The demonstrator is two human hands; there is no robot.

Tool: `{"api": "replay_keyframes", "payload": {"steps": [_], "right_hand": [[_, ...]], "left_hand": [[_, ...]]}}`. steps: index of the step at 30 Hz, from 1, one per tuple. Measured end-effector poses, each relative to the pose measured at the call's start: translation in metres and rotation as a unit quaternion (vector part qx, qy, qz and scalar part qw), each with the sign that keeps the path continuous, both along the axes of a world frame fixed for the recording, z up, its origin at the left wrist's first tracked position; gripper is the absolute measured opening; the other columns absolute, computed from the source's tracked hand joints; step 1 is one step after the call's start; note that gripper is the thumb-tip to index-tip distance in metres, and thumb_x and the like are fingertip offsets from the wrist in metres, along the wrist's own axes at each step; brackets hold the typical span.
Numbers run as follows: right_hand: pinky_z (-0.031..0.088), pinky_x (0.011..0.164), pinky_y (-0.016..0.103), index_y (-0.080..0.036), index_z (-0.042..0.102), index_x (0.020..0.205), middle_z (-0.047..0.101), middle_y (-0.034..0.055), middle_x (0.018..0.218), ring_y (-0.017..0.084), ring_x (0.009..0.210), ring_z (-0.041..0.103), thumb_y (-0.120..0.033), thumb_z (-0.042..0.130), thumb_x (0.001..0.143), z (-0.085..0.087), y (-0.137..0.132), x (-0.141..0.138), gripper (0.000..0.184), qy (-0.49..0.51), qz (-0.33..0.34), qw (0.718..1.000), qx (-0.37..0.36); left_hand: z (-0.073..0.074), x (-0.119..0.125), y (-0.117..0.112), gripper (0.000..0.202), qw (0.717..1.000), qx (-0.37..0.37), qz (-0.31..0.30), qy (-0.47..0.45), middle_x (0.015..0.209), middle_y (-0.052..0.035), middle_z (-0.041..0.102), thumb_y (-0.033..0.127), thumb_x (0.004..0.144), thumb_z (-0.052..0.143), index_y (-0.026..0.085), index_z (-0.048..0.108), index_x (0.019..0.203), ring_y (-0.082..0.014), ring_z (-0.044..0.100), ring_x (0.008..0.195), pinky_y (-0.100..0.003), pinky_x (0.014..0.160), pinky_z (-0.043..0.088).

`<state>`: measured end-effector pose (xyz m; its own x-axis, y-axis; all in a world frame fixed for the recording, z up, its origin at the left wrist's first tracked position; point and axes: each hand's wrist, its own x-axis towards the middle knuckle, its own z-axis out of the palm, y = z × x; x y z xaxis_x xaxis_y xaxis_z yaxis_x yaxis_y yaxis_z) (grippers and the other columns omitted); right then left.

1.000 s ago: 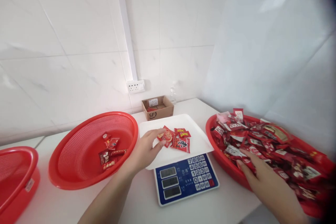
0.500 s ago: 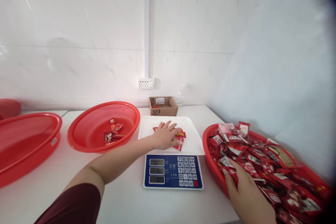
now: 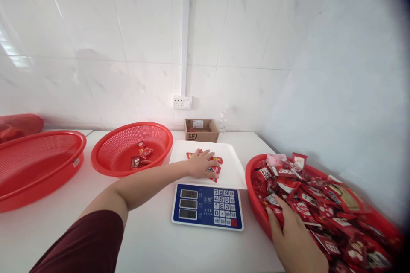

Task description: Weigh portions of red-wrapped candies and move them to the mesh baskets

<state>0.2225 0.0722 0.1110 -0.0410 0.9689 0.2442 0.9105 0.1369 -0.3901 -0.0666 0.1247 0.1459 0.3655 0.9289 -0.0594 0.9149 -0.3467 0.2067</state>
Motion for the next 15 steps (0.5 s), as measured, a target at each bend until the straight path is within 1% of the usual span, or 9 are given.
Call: {"api": "replay_keyframes", "payload": {"steps": [2,4,10,11,13,15], "right_hand": [[0.051,0.062,0.039,-0.026,0.045,0.130,0.054,0.0093,0.134,0.028,0.099,0.064,-0.056,0.019,0.088,0.0014,-0.0009,-0.0006,0.058,-0.002,-0.003,1.000,-0.005],[0.051,0.063,0.040,-0.026,0.046,0.130,0.053,0.0089,0.135,0.028,0.101,0.063,-0.056,0.018,0.088,0.0036,-0.0020,-0.0016,0.059,-0.004,-0.008,1.000,-0.010],[0.051,0.067,0.042,-0.025,0.047,0.129,0.052,0.0088,0.136,0.029,0.104,0.062,-0.056,0.017,0.087,0.0076,-0.0040,-0.0033,0.060,-0.005,-0.015,1.000,-0.025],[0.051,0.068,0.042,-0.025,0.046,0.130,0.052,0.0086,0.136,0.030,0.104,0.061,-0.056,0.017,0.087,0.0067,-0.0035,-0.0027,0.060,-0.005,-0.017,0.999,-0.030],[0.051,0.071,0.044,-0.025,0.046,0.131,0.051,0.0082,0.137,0.030,0.106,0.060,-0.057,0.018,0.087,0.0036,-0.0018,-0.0011,0.061,-0.001,-0.015,0.999,-0.036],[0.050,0.077,0.044,-0.025,0.044,0.132,0.051,0.0083,0.136,0.030,0.108,0.059,-0.057,0.019,0.087,-0.0006,0.0001,0.0007,0.060,0.006,-0.006,0.999,-0.032]], "left_hand": [[-0.0009,-0.0038,0.0001,0.056,1.000,0.008,-0.010,0.003,0.152,-0.0104,0.030,0.061,0.088,0.045,0.030,0.046,0.135,-0.0344,0.018,0.141,-0.059,0.110,0.007],[-0.0009,-0.0064,0.0006,0.058,1.000,0.009,-0.016,0.007,0.151,-0.0111,0.030,0.062,0.088,0.044,0.029,0.045,0.136,-0.0344,0.019,0.141,-0.058,0.110,0.007],[0.0018,-0.0024,0.0051,0.073,0.999,0.009,-0.030,-0.009,0.153,-0.0127,0.027,0.066,0.087,0.042,0.025,0.030,0.145,-0.0358,0.011,0.142,-0.064,0.108,0.004],[0.0018,-0.0012,0.0062,0.072,0.999,0.008,-0.036,-0.010,0.153,-0.0125,0.027,0.066,0.087,0.042,0.024,0.031,0.145,-0.0361,0.011,0.142,-0.065,0.108,0.004],[0.0014,-0.0001,0.0084,0.068,0.999,0.006,-0.048,-0.008,0.152,-0.0115,0.030,0.064,0.087,0.044,0.023,0.038,0.141,-0.0371,0.013,0.141,-0.065,0.108,0.005],[0.0012,-0.0018,0.0095,0.061,0.998,0.012,-0.057,-0.013,0.147,-0.0102,0.038,0.062,0.086,0.048,0.024,0.048,0.133,-0.0372,0.018,0.140,-0.063,0.109,0.007]]}}
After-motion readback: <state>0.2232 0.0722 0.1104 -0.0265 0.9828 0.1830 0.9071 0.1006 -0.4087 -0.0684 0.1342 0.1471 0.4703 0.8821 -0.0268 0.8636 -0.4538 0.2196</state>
